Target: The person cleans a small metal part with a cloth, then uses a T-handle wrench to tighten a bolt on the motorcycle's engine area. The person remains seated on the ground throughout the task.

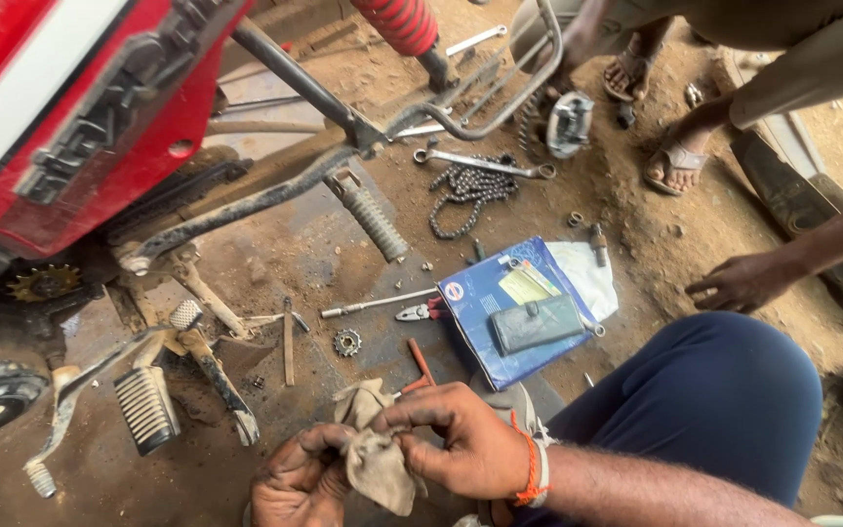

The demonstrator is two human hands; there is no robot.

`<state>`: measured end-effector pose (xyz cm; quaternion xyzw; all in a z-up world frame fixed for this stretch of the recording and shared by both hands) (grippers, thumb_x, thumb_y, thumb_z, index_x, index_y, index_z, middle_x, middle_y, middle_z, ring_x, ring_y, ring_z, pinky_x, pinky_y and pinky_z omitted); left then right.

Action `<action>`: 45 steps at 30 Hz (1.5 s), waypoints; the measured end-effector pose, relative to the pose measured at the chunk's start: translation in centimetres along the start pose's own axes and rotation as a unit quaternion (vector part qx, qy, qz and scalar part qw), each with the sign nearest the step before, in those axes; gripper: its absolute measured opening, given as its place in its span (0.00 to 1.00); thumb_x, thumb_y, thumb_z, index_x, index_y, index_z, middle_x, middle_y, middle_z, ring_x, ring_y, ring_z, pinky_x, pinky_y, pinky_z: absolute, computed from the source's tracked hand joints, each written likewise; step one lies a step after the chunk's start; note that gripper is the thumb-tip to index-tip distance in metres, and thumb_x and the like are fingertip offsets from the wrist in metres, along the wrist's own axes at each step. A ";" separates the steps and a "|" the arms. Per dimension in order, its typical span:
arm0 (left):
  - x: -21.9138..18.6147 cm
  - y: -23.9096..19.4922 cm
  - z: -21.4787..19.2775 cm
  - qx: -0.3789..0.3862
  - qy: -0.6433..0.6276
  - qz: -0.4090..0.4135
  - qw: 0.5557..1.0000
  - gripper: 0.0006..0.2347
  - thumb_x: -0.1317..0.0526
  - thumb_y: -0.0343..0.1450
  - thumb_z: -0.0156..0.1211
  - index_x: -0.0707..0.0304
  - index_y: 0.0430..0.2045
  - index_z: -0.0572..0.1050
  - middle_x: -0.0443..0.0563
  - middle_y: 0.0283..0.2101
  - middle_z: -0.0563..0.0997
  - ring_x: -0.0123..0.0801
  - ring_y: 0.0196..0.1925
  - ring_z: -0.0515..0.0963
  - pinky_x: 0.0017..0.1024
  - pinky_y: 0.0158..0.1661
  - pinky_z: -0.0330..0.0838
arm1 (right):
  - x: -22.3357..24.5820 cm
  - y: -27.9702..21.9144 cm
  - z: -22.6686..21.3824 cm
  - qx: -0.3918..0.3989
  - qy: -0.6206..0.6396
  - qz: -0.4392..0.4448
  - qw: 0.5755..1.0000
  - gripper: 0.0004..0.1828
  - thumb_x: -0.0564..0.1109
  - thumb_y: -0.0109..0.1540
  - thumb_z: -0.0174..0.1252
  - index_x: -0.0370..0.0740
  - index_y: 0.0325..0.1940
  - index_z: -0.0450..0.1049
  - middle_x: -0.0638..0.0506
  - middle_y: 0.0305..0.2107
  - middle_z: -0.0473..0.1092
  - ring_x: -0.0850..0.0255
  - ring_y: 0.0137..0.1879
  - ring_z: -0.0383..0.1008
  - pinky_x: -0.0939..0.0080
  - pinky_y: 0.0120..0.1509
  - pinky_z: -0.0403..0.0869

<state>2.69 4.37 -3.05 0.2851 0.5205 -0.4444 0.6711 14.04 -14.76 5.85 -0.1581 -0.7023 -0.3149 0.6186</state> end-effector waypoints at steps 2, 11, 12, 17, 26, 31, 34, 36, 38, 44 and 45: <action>-0.4 0.3 0.3 0.065 -0.021 0.043 0.997 0.07 0.78 0.64 0.67 0.76 0.33 0.80 0.66 0.38 0.85 0.40 0.45 0.86 0.39 0.50 0.83 | 0.0 0.2 -0.3 0.000 -0.012 0.007 1.000 0.10 0.36 0.63 0.60 0.33 0.48 0.80 0.47 0.38 0.79 0.61 0.45 0.79 0.62 0.52 0.77; -0.4 0.6 0.0 0.122 -0.014 0.074 0.990 0.08 0.81 0.63 0.68 0.73 0.28 0.76 0.65 0.39 0.85 0.39 0.44 0.87 0.37 0.47 0.84 | -0.2 0.3 -0.6 0.001 -0.029 0.066 0.997 0.08 0.39 0.61 0.70 0.36 0.33 0.76 0.50 0.31 0.78 0.60 0.39 0.81 0.60 0.45 0.77; -0.6 0.6 0.2 0.138 -0.018 0.075 0.987 0.08 0.81 0.63 0.66 0.74 0.29 0.76 0.65 0.39 0.85 0.39 0.45 0.86 0.36 0.47 0.84 | -0.2 0.2 -0.5 0.015 -0.033 0.077 0.996 0.07 0.38 0.62 0.69 0.37 0.34 0.76 0.51 0.29 0.78 0.61 0.37 0.81 0.60 0.44 0.77; -1.7 0.4 0.9 0.062 0.049 0.035 0.996 0.07 0.82 0.63 0.65 0.74 0.25 0.77 0.64 0.36 0.84 0.35 0.41 0.85 0.33 0.45 0.84 | 0.5 0.3 -0.2 0.000 -0.073 0.068 0.995 0.13 0.32 0.60 0.54 0.35 0.48 0.79 0.47 0.36 0.77 0.60 0.42 0.81 0.60 0.45 0.78; -2.1 -0.2 2.1 0.040 0.080 -0.046 0.995 0.07 0.83 0.63 0.62 0.74 0.21 0.77 0.59 0.33 0.84 0.31 0.38 0.85 0.31 0.42 0.84 | 1.5 0.3 0.6 0.004 -0.102 -0.052 0.993 0.11 0.36 0.63 0.68 0.39 0.50 0.81 0.48 0.41 0.76 0.58 0.47 0.80 0.59 0.48 0.79; -2.0 -0.2 2.2 0.049 0.089 -0.068 0.992 0.07 0.83 0.63 0.60 0.75 0.23 0.78 0.57 0.33 0.83 0.30 0.39 0.84 0.29 0.43 0.81 | 1.1 -0.1 0.4 0.005 -0.100 -0.061 0.993 0.09 0.37 0.63 0.68 0.39 0.48 0.81 0.49 0.41 0.76 0.57 0.46 0.82 0.60 0.47 0.81; -2.2 -0.4 2.2 0.043 0.088 -0.111 0.989 0.05 0.81 0.65 0.59 0.75 0.26 0.78 0.57 0.32 0.84 0.31 0.37 0.85 0.29 0.42 0.82 | 1.2 -0.3 0.7 -0.004 -0.134 -0.056 0.989 0.09 0.37 0.62 0.67 0.38 0.48 0.80 0.48 0.40 0.76 0.56 0.46 0.81 0.59 0.47 0.81; -2.3 -0.6 2.4 0.049 0.088 -0.126 0.987 0.04 0.79 0.67 0.60 0.75 0.28 0.79 0.57 0.31 0.85 0.31 0.37 0.86 0.29 0.41 0.82 | 1.1 -0.3 0.8 -0.011 -0.140 -0.042 0.989 0.07 0.38 0.63 0.67 0.39 0.46 0.80 0.49 0.40 0.77 0.56 0.46 0.82 0.59 0.48 0.81; -2.5 -0.7 2.6 0.046 0.130 -0.101 0.985 0.02 0.77 0.67 0.62 0.76 0.28 0.81 0.56 0.31 0.86 0.28 0.37 0.85 0.27 0.42 0.81 | 1.1 -0.2 0.9 -0.011 -0.136 -0.036 0.990 0.06 0.39 0.64 0.66 0.38 0.44 0.79 0.49 0.40 0.77 0.55 0.47 0.81 0.59 0.49 0.81; -2.2 -0.2 2.9 0.052 0.072 -0.100 0.991 0.05 0.71 0.71 0.61 0.77 0.36 0.81 0.56 0.31 0.82 0.29 0.35 0.80 0.27 0.38 0.77 | 0.4 -0.6 1.5 -0.056 -0.120 0.022 0.991 0.07 0.40 0.63 0.66 0.37 0.43 0.77 0.48 0.39 0.77 0.56 0.45 0.82 0.59 0.47 0.81; -2.1 -0.3 3.0 0.054 0.039 -0.122 0.990 0.06 0.70 0.73 0.61 0.78 0.37 0.81 0.57 0.29 0.81 0.30 0.32 0.78 0.28 0.37 0.75 | 0.3 -0.7 1.5 -0.065 -0.115 0.029 0.991 0.07 0.40 0.62 0.65 0.37 0.43 0.77 0.48 0.39 0.77 0.57 0.45 0.82 0.59 0.47 0.81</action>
Point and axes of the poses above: each hand's wrist, its own y-axis towards the middle knuckle, its own z-axis out of the palm, x = y × z, the point moved 3 cm from there along y, towards the middle knuckle
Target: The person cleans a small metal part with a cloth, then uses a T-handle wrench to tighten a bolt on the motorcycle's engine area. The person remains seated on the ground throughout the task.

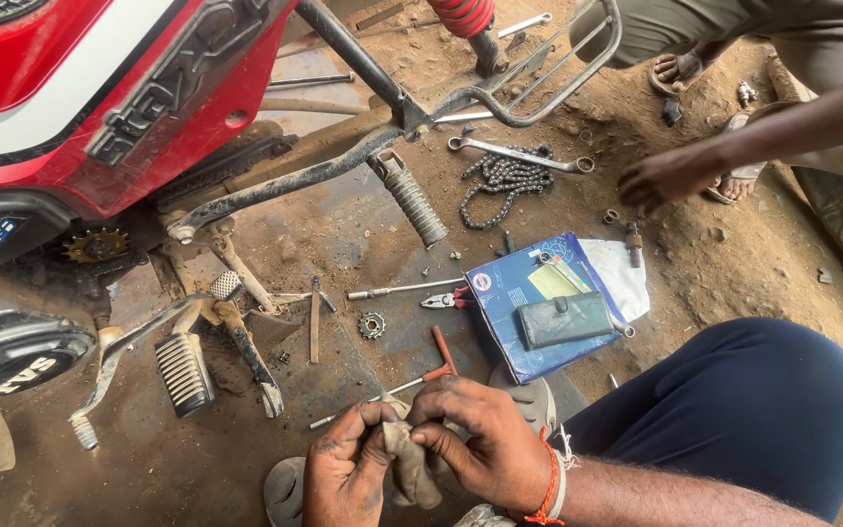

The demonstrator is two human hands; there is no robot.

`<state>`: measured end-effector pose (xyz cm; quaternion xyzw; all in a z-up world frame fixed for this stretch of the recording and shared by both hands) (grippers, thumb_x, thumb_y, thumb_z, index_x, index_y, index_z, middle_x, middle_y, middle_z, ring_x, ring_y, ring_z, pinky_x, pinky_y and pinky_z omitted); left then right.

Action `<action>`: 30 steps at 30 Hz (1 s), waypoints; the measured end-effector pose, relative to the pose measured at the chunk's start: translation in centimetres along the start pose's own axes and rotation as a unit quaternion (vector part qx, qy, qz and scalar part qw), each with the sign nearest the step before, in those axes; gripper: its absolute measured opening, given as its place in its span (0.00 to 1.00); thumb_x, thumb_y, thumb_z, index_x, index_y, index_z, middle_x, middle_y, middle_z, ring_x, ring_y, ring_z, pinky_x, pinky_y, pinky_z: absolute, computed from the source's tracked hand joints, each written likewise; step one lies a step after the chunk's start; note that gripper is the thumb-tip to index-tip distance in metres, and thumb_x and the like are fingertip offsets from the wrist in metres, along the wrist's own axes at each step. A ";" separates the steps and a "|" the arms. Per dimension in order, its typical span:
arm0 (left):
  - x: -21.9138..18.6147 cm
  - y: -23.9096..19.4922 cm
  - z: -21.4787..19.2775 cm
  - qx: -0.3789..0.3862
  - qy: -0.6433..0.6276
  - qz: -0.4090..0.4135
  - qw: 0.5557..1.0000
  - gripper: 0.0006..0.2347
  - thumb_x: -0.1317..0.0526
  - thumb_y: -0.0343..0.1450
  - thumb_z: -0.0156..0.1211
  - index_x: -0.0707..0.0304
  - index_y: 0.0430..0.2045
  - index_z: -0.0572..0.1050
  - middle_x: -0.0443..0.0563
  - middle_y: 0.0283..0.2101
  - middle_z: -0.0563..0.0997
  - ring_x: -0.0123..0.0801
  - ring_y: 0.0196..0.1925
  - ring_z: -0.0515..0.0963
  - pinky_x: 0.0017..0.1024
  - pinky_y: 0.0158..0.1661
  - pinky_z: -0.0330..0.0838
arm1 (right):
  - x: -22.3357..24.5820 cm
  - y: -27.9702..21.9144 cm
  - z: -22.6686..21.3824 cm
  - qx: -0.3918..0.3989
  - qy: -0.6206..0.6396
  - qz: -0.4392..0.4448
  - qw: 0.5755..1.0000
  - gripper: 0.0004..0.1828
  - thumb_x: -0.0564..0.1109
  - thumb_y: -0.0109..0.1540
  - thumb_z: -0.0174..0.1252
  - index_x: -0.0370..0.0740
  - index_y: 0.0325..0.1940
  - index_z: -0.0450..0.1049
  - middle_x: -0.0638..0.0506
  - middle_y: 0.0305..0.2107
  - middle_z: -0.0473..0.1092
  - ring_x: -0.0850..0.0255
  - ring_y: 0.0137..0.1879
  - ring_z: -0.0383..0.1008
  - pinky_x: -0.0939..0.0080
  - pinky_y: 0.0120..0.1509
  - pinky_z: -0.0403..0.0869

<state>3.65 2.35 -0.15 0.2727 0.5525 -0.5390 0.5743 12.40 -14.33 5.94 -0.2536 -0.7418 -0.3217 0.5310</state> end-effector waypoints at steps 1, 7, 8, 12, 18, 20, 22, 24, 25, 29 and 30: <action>-0.1 0.0 0.0 0.000 0.008 0.010 1.000 0.05 0.70 0.71 0.62 0.76 0.37 0.80 0.56 0.32 0.82 0.30 0.35 0.80 0.28 0.40 0.77 | -0.1 0.0 0.0 -0.012 0.003 -0.002 1.000 0.08 0.40 0.62 0.66 0.37 0.43 0.77 0.49 0.38 0.77 0.57 0.44 0.82 0.59 0.47 0.81; 0.1 -0.2 0.2 0.003 -0.051 0.018 0.999 0.05 0.74 0.67 0.65 0.75 0.34 0.77 0.58 0.35 0.82 0.31 0.38 0.83 0.29 0.42 0.81 | 0.2 0.5 -0.4 -0.006 0.009 -0.057 0.998 0.07 0.37 0.61 0.67 0.37 0.42 0.78 0.48 0.40 0.75 0.56 0.47 0.81 0.59 0.49 0.79; 0.1 -0.1 -0.1 0.007 -0.056 0.040 0.998 0.05 0.75 0.66 0.65 0.76 0.32 0.77 0.58 0.35 0.82 0.31 0.38 0.83 0.30 0.42 0.82 | 0.3 0.5 -0.3 0.003 0.007 -0.056 0.998 0.07 0.37 0.61 0.68 0.38 0.42 0.78 0.48 0.39 0.75 0.57 0.46 0.80 0.59 0.49 0.79; 0.5 -0.2 -0.5 0.011 -0.068 0.087 0.994 0.06 0.82 0.63 0.62 0.76 0.26 0.76 0.57 0.34 0.82 0.31 0.37 0.83 0.29 0.39 0.81 | 0.3 0.2 -0.2 0.021 -0.002 -0.067 0.998 0.06 0.36 0.60 0.68 0.38 0.40 0.78 0.49 0.38 0.74 0.58 0.45 0.79 0.60 0.47 0.78; -0.4 -0.8 0.6 0.002 0.023 0.086 0.996 0.09 0.82 0.68 0.55 0.72 0.31 0.77 0.54 0.32 0.81 0.25 0.33 0.77 0.22 0.33 0.71 | -1.9 0.1 -0.5 0.030 0.107 0.010 0.994 0.06 0.33 0.56 0.70 0.35 0.34 0.80 0.50 0.35 0.76 0.58 0.44 0.78 0.57 0.51 0.75; -1.4 -0.7 1.4 0.011 -0.049 0.076 0.996 0.09 0.81 0.68 0.55 0.69 0.36 0.70 0.54 0.35 0.81 0.26 0.37 0.80 0.23 0.37 0.75 | -2.8 0.2 -0.3 0.046 0.180 0.048 0.981 0.04 0.33 0.56 0.69 0.34 0.34 0.80 0.49 0.35 0.75 0.56 0.49 0.75 0.54 0.65 0.69; -2.4 -0.8 1.8 0.025 -0.095 0.053 0.994 0.11 0.79 0.69 0.56 0.66 0.40 0.65 0.54 0.36 0.81 0.26 0.38 0.80 0.23 0.40 0.77 | -3.8 0.2 0.0 0.053 0.243 0.094 0.964 0.03 0.36 0.58 0.67 0.34 0.34 0.79 0.50 0.35 0.75 0.55 0.56 0.73 0.52 0.72 0.65; -3.0 -0.8 2.2 0.042 -0.113 0.016 0.993 0.13 0.77 0.72 0.57 0.65 0.43 0.62 0.55 0.37 0.80 0.26 0.38 0.80 0.24 0.41 0.78 | -4.7 0.0 0.1 0.051 0.299 0.148 0.941 0.04 0.39 0.59 0.66 0.35 0.34 0.79 0.50 0.35 0.75 0.55 0.63 0.70 0.51 0.72 0.63; -3.3 -0.8 2.4 0.044 -0.124 0.021 0.991 0.13 0.76 0.73 0.57 0.65 0.44 0.62 0.55 0.38 0.80 0.27 0.39 0.80 0.24 0.42 0.77 | -5.0 -0.2 0.2 0.047 0.326 0.157 0.931 0.06 0.40 0.60 0.66 0.34 0.34 0.79 0.51 0.35 0.74 0.54 0.63 0.69 0.51 0.71 0.63; -4.0 -0.8 2.7 0.047 -0.159 0.049 0.985 0.13 0.76 0.73 0.57 0.66 0.45 0.62 0.58 0.43 0.79 0.30 0.45 0.80 0.26 0.48 0.77 | -5.7 -0.2 0.1 0.031 0.387 0.186 0.903 0.09 0.43 0.61 0.66 0.33 0.34 0.79 0.51 0.35 0.72 0.55 0.61 0.68 0.51 0.64 0.65; -4.1 -0.9 2.8 0.045 -0.165 0.057 0.984 0.13 0.76 0.72 0.57 0.66 0.45 0.61 0.58 0.44 0.79 0.31 0.46 0.81 0.27 0.49 0.78 | -5.7 -0.2 0.1 0.027 0.391 0.193 0.900 0.09 0.43 0.61 0.66 0.33 0.34 0.80 0.51 0.35 0.72 0.55 0.61 0.68 0.51 0.62 0.65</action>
Point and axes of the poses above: each hand's wrist, its own y-axis towards the middle knuckle, its own z-axis out of the palm, x = y × z, the point moved 3 cm from there along y, towards the middle knuckle
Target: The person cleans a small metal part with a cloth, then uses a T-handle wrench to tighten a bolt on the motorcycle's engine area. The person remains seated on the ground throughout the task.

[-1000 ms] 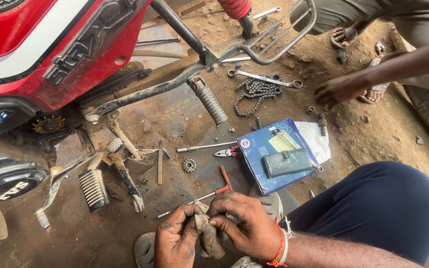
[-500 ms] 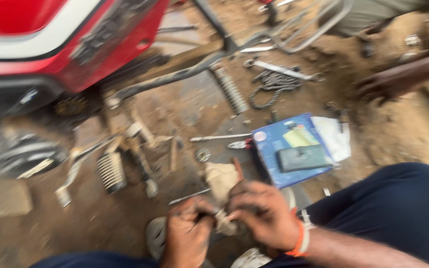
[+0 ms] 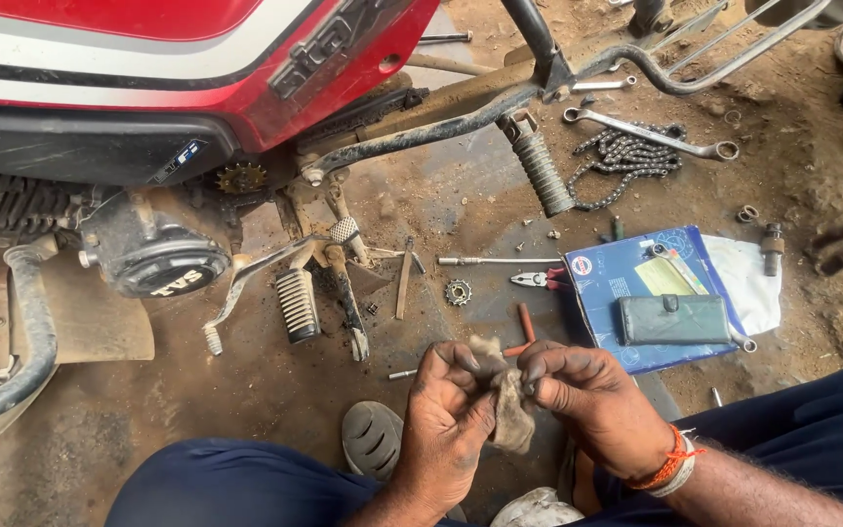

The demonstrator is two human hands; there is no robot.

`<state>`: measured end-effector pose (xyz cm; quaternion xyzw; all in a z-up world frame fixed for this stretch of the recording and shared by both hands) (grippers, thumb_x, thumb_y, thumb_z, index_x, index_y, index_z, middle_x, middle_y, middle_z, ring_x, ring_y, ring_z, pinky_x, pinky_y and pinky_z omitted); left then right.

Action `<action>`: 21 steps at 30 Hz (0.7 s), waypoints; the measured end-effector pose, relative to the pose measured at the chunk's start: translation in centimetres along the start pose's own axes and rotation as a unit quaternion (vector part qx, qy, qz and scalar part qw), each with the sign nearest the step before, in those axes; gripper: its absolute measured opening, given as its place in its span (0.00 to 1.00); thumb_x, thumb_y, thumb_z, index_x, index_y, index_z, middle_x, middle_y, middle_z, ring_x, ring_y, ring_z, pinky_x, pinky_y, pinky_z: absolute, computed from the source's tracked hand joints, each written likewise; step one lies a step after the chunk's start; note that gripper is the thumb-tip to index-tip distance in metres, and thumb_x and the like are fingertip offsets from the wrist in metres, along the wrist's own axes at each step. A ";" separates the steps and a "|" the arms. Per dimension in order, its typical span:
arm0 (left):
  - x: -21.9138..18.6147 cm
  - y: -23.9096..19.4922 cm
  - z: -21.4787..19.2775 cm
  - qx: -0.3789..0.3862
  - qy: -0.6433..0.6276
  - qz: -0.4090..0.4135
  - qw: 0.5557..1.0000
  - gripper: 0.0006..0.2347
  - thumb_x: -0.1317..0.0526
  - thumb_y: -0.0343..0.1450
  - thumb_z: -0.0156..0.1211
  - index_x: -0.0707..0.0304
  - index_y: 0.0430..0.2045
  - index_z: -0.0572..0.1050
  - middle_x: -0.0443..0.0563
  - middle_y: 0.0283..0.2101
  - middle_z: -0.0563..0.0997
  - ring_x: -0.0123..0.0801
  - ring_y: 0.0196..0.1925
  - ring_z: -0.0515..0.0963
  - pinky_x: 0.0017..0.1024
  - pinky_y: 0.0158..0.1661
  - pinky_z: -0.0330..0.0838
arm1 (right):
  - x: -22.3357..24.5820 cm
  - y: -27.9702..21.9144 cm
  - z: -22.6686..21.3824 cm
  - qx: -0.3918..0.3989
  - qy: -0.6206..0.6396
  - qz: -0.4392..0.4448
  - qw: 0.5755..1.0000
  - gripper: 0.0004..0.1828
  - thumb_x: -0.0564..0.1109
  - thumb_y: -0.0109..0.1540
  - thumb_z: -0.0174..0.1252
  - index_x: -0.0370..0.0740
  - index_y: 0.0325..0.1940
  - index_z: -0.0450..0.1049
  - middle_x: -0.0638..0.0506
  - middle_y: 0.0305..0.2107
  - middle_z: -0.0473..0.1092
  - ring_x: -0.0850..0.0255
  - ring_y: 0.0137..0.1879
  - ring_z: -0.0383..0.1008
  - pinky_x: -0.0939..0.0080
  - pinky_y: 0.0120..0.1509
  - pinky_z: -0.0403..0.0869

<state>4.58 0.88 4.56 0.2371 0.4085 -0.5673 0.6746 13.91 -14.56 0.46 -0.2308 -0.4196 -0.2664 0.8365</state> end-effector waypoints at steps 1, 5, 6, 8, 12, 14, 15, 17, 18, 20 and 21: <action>-0.1 -0.1 0.0 0.005 0.000 0.012 1.000 0.13 0.75 0.72 0.57 0.66 0.45 0.61 0.58 0.45 0.78 0.30 0.47 0.80 0.27 0.51 0.78 | 0.1 0.0 0.1 0.006 0.002 -0.005 1.000 0.09 0.42 0.61 0.66 0.32 0.35 0.80 0.51 0.35 0.71 0.55 0.58 0.68 0.52 0.64 0.65; 0.2 -0.2 -0.2 0.004 0.005 0.025 1.000 0.13 0.74 0.71 0.58 0.65 0.44 0.62 0.56 0.45 0.78 0.30 0.48 0.81 0.27 0.49 0.81 | 0.4 0.0 0.2 -0.011 -0.029 -0.013 0.999 0.08 0.41 0.61 0.65 0.32 0.36 0.80 0.50 0.37 0.73 0.59 0.50 0.70 0.56 0.60 0.68; 0.3 -0.3 -0.4 -0.002 0.008 0.019 1.000 0.13 0.74 0.70 0.59 0.64 0.43 0.62 0.55 0.44 0.78 0.30 0.47 0.81 0.28 0.47 0.82 | 0.4 -0.1 0.1 -0.024 -0.046 -0.012 0.999 0.07 0.41 0.60 0.65 0.33 0.36 0.80 0.51 0.37 0.73 0.60 0.48 0.71 0.58 0.57 0.69; 1.0 -0.2 -0.3 -0.005 0.041 0.047 0.998 0.12 0.76 0.70 0.61 0.67 0.41 0.64 0.56 0.43 0.78 0.31 0.46 0.82 0.28 0.48 0.82 | 0.7 -0.1 -0.1 -0.010 -0.162 -0.051 0.985 0.07 0.41 0.59 0.66 0.34 0.37 0.81 0.52 0.37 0.75 0.63 0.46 0.73 0.60 0.54 0.72; 1.8 -0.5 -0.8 0.008 0.075 0.069 0.995 0.11 0.76 0.74 0.61 0.66 0.41 0.65 0.53 0.39 0.77 0.28 0.42 0.80 0.24 0.44 0.79 | 0.0 -0.3 -0.5 0.031 -0.187 -0.046 0.981 0.07 0.41 0.60 0.65 0.33 0.38 0.81 0.50 0.37 0.75 0.64 0.45 0.74 0.61 0.53 0.74; 2.1 -0.4 -1.1 -0.003 0.079 0.043 0.996 0.11 0.77 0.73 0.61 0.66 0.40 0.65 0.54 0.39 0.78 0.28 0.43 0.80 0.25 0.46 0.79 | -0.5 -0.3 -0.8 0.028 -0.115 0.009 0.993 0.07 0.39 0.64 0.64 0.30 0.41 0.80 0.48 0.35 0.74 0.63 0.43 0.72 0.61 0.51 0.71; 2.0 -0.3 -1.2 -0.009 0.082 0.030 0.996 0.12 0.78 0.72 0.61 0.67 0.39 0.64 0.55 0.39 0.79 0.27 0.44 0.80 0.25 0.47 0.79 | -0.7 -0.3 -0.9 0.026 -0.079 0.037 0.996 0.07 0.39 0.66 0.63 0.29 0.43 0.79 0.47 0.34 0.73 0.63 0.43 0.71 0.60 0.50 0.70; 1.7 0.0 -1.4 -0.033 0.049 -0.001 0.998 0.08 0.76 0.73 0.58 0.67 0.37 0.65 0.56 0.37 0.81 0.29 0.39 0.83 0.27 0.42 0.82 | -0.7 -0.1 -1.1 -0.004 0.031 0.087 0.996 0.08 0.39 0.65 0.59 0.30 0.44 0.75 0.47 0.35 0.74 0.60 0.43 0.74 0.56 0.51 0.74; 1.6 0.1 -1.5 -0.045 0.032 -0.017 0.998 0.07 0.75 0.73 0.56 0.67 0.36 0.66 0.57 0.36 0.82 0.30 0.37 0.84 0.28 0.39 0.83 | -0.6 -0.1 -1.0 -0.021 0.086 0.112 0.990 0.09 0.40 0.64 0.58 0.31 0.45 0.73 0.47 0.36 0.74 0.59 0.44 0.76 0.54 0.52 0.76; 1.0 0.3 -1.4 -0.059 0.137 0.015 0.989 0.05 0.75 0.74 0.55 0.69 0.39 0.69 0.59 0.37 0.83 0.29 0.38 0.84 0.26 0.39 0.81 | -0.2 0.0 -0.6 -0.013 0.126 0.107 0.986 0.12 0.40 0.61 0.57 0.31 0.47 0.72 0.46 0.40 0.77 0.59 0.44 0.76 0.55 0.51 0.76; 0.8 0.3 -1.3 -0.065 0.189 0.032 0.979 0.05 0.75 0.74 0.54 0.70 0.41 0.71 0.60 0.37 0.84 0.29 0.38 0.84 0.25 0.39 0.81 | 0.0 0.0 -0.3 -0.008 0.146 0.104 0.984 0.13 0.40 0.60 0.56 0.32 0.48 0.71 0.46 0.42 0.78 0.59 0.44 0.77 0.55 0.51 0.76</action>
Point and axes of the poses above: each hand's wrist, its own y-axis towards the middle knuckle, its own z-axis out of the palm, x = y × z, the point moved 3 cm from there along y, towards the middle knuckle
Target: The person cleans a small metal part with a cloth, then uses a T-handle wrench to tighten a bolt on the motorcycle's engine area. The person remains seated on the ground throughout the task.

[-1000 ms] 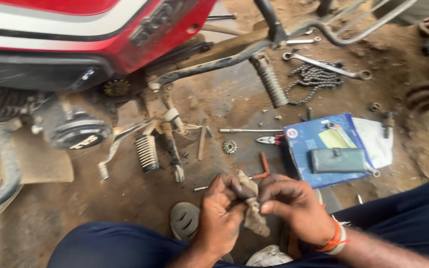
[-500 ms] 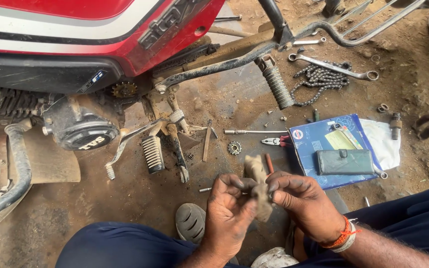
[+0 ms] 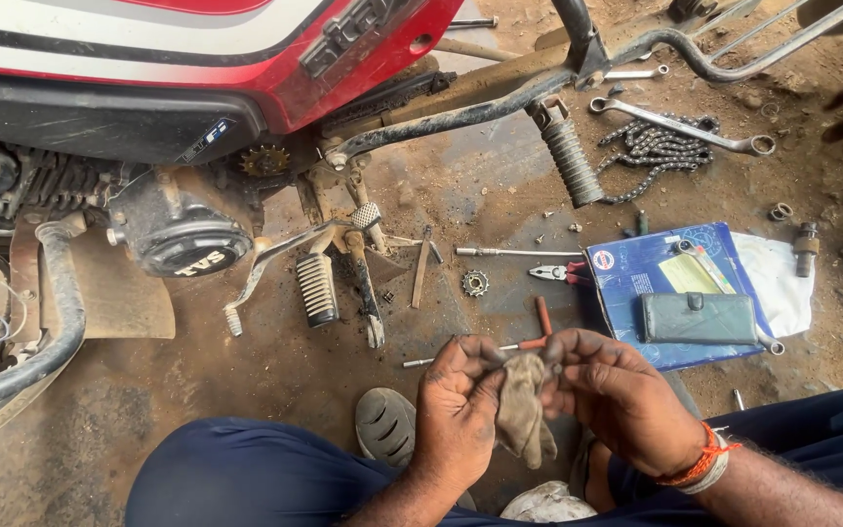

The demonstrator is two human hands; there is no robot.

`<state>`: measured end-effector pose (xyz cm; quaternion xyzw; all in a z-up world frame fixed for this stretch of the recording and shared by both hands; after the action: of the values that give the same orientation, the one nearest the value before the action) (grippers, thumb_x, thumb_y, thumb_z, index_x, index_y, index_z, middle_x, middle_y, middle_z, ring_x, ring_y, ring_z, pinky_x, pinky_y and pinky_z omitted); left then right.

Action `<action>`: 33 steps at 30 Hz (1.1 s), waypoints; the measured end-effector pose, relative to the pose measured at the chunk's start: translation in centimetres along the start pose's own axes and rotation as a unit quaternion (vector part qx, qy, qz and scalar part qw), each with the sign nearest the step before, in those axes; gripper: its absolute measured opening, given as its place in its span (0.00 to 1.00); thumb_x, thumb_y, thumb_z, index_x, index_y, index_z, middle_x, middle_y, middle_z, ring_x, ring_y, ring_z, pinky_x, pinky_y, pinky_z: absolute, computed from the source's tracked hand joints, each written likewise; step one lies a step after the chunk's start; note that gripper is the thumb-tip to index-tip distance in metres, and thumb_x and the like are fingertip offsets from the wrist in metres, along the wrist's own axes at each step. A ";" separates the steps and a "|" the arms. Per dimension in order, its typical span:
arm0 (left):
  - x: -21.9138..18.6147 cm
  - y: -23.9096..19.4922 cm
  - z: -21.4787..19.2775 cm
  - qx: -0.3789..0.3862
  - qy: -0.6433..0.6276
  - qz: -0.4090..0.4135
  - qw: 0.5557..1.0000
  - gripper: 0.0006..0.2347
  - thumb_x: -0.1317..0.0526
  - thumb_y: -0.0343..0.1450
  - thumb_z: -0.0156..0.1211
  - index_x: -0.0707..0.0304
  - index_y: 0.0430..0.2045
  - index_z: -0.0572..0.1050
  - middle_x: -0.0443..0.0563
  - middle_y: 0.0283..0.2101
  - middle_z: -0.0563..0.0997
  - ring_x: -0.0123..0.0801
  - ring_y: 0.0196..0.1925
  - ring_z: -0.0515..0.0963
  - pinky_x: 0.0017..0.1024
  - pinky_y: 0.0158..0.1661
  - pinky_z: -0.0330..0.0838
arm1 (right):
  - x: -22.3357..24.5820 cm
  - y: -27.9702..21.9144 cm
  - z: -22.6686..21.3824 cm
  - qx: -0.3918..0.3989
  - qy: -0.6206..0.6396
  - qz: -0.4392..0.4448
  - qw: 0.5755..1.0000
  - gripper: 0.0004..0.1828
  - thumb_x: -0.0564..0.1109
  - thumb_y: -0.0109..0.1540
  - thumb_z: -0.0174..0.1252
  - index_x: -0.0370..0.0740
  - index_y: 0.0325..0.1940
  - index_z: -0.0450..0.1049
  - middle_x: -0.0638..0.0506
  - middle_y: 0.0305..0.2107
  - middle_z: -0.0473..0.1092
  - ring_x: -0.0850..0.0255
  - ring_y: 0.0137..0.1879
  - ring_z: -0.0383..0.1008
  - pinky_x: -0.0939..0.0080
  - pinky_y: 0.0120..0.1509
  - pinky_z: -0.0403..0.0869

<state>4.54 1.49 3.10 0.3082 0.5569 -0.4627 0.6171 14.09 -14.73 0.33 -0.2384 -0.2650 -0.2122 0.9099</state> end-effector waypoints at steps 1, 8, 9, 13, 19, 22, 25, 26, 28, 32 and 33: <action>0.1 -0.1 0.2 0.010 -0.043 -0.013 0.999 0.06 0.75 0.73 0.53 0.70 0.42 0.71 0.58 0.36 0.83 0.29 0.35 0.84 0.27 0.36 0.82 | -0.1 0.1 0.3 -0.006 -0.019 -0.004 1.000 0.15 0.40 0.61 0.57 0.31 0.51 0.72 0.47 0.41 0.77 0.60 0.43 0.75 0.58 0.48 0.75; 2.6 -0.7 0.9 -0.010 0.002 0.049 0.999 0.02 0.75 0.73 0.59 0.73 0.36 0.75 0.53 0.42 0.78 0.27 0.37 0.81 0.25 0.35 0.81 | -0.7 -0.3 0.3 -0.091 -0.382 -0.095 0.915 0.16 0.43 0.62 0.62 0.33 0.52 0.80 0.52 0.35 0.78 0.69 0.40 0.74 0.65 0.43 0.74; 3.0 -0.8 1.0 -0.013 0.016 0.046 0.999 0.01 0.74 0.73 0.60 0.73 0.33 0.75 0.53 0.41 0.78 0.28 0.36 0.81 0.25 0.33 0.81 | -0.6 -0.4 0.1 -0.109 -0.407 -0.100 0.901 0.14 0.43 0.62 0.64 0.32 0.49 0.82 0.51 0.33 0.77 0.68 0.37 0.73 0.64 0.39 0.73; 3.5 -1.6 2.2 0.018 0.147 0.071 0.986 0.01 0.72 0.76 0.61 0.73 0.38 0.76 0.56 0.39 0.81 0.31 0.40 0.81 0.26 0.41 0.77 | 0.9 -0.4 -0.4 -0.183 -0.342 -0.087 0.918 0.15 0.44 0.64 0.59 0.33 0.51 0.81 0.51 0.31 0.78 0.66 0.35 0.72 0.63 0.38 0.72; 4.3 -3.3 4.2 0.096 0.002 -0.033 0.995 0.10 0.70 0.75 0.53 0.67 0.50 0.67 0.48 0.43 0.77 0.24 0.44 0.80 0.22 0.44 0.79 | 2.3 -0.3 2.2 -0.029 -0.550 -0.138 0.823 0.17 0.46 0.59 0.62 0.36 0.48 0.79 0.53 0.35 0.74 0.63 0.40 0.76 0.61 0.44 0.76; 6.0 -3.5 4.1 0.092 -0.066 -0.074 0.991 0.06 0.69 0.77 0.55 0.68 0.46 0.70 0.49 0.41 0.79 0.26 0.43 0.80 0.23 0.45 0.78 | 2.2 0.3 1.9 -0.013 -0.618 -0.113 0.778 0.16 0.48 0.59 0.61 0.37 0.46 0.81 0.52 0.33 0.75 0.60 0.39 0.75 0.60 0.42 0.76; 7.7 -2.6 3.6 0.120 -0.134 -0.092 0.979 0.05 0.67 0.78 0.62 0.72 0.40 0.74 0.53 0.38 0.81 0.30 0.40 0.81 0.26 0.43 0.78 | 2.2 0.7 -0.2 -0.078 -0.606 -0.018 0.791 0.14 0.49 0.62 0.58 0.37 0.44 0.81 0.50 0.28 0.77 0.60 0.34 0.75 0.58 0.38 0.76; 7.9 -2.3 3.4 0.139 -0.134 -0.066 0.979 0.07 0.65 0.77 0.64 0.71 0.40 0.74 0.52 0.40 0.81 0.29 0.42 0.81 0.27 0.46 0.78 | 2.3 0.5 -1.0 -0.108 -0.581 0.000 0.807 0.14 0.49 0.65 0.56 0.36 0.42 0.81 0.47 0.26 0.77 0.60 0.33 0.74 0.57 0.37 0.76; 7.8 -1.0 2.8 0.176 -0.038 -0.011 0.984 0.09 0.62 0.74 0.68 0.71 0.38 0.75 0.53 0.41 0.81 0.31 0.44 0.81 0.29 0.48 0.78 | 2.9 0.1 -2.1 -0.132 -0.445 -0.005 0.886 0.16 0.48 0.70 0.51 0.33 0.44 0.79 0.43 0.27 0.77 0.54 0.27 0.74 0.52 0.30 0.76; 8.2 4.6 0.3 0.154 0.284 0.032 0.946 0.13 0.58 0.68 0.69 0.63 0.42 0.79 0.54 0.43 0.85 0.38 0.47 0.84 0.35 0.49 0.77 | 5.7 -1.1 -3.0 -0.072 -0.137 -0.132 0.979 0.16 0.45 0.79 0.47 0.29 0.52 0.75 0.43 0.35 0.76 0.53 0.31 0.78 0.55 0.33 0.77; 8.8 6.2 -0.5 0.123 0.349 0.001 0.929 0.10 0.59 0.69 0.67 0.61 0.42 0.79 0.53 0.45 0.84 0.39 0.48 0.84 0.37 0.50 0.77 | 6.6 -1.2 -3.0 -0.051 -0.101 -0.176 0.978 0.16 0.44 0.80 0.47 0.28 0.52 0.74 0.45 0.37 0.75 0.58 0.36 0.78 0.60 0.40 0.77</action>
<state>9.58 2.25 -6.38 0.5244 0.6751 -0.3904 0.3417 19.66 -19.00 2.32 -0.2548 -0.3823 -0.3569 0.8134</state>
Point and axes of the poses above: each hand's wrist, its own y-axis towards the middle knuckle, its own z-axis out of the palm, x = y × z, the point moved 3 cm from there along y, towards the middle knuckle
